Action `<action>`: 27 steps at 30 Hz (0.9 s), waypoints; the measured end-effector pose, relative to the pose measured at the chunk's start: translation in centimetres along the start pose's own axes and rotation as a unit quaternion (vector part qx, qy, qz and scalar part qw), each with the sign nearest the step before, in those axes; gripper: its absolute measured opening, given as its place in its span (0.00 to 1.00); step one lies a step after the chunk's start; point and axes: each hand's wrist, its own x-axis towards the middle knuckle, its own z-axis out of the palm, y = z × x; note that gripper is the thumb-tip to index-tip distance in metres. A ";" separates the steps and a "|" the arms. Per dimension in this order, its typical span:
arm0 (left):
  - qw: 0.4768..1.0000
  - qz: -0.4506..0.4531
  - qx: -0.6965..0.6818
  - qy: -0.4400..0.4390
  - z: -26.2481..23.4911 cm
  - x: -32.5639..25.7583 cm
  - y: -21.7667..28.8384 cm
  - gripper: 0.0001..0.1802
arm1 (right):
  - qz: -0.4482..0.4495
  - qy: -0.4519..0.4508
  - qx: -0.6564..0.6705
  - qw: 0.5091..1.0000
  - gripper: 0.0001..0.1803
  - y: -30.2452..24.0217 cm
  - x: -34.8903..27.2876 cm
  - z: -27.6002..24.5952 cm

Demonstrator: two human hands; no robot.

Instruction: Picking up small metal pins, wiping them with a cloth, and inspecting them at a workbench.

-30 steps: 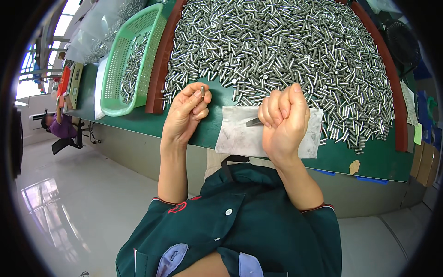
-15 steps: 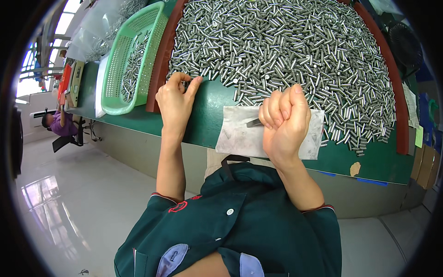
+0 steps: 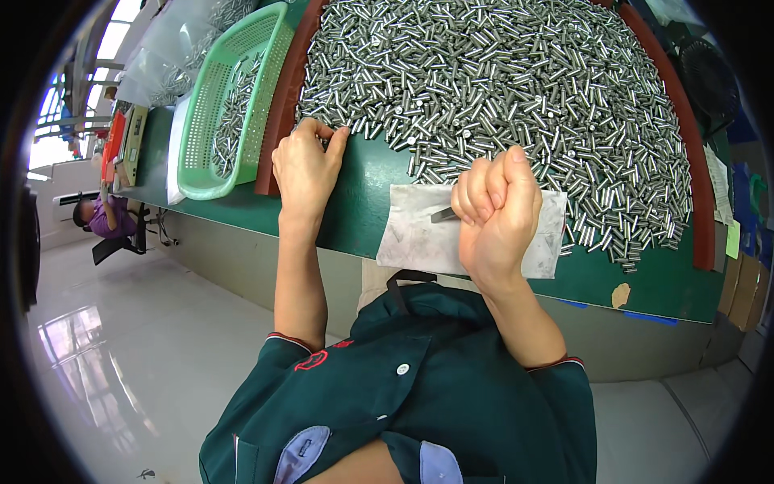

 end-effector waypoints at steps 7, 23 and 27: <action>0.998 -0.021 -0.019 -0.051 -0.8 -0.4 0.8 0.07 | 0.000 0.002 -0.006 1.000 0.22 -0.1 0.0 -0.1; 0.974 0.068 -0.189 -0.106 -1.2 -0.3 0.6 0.04 | 0.003 0.009 -0.004 1.000 0.22 -0.1 0.0 0.0; 0.590 -0.194 -0.731 -0.282 -0.8 -1.9 0.6 0.04 | 0.011 0.017 -0.001 1.000 0.23 -0.2 0.0 -0.1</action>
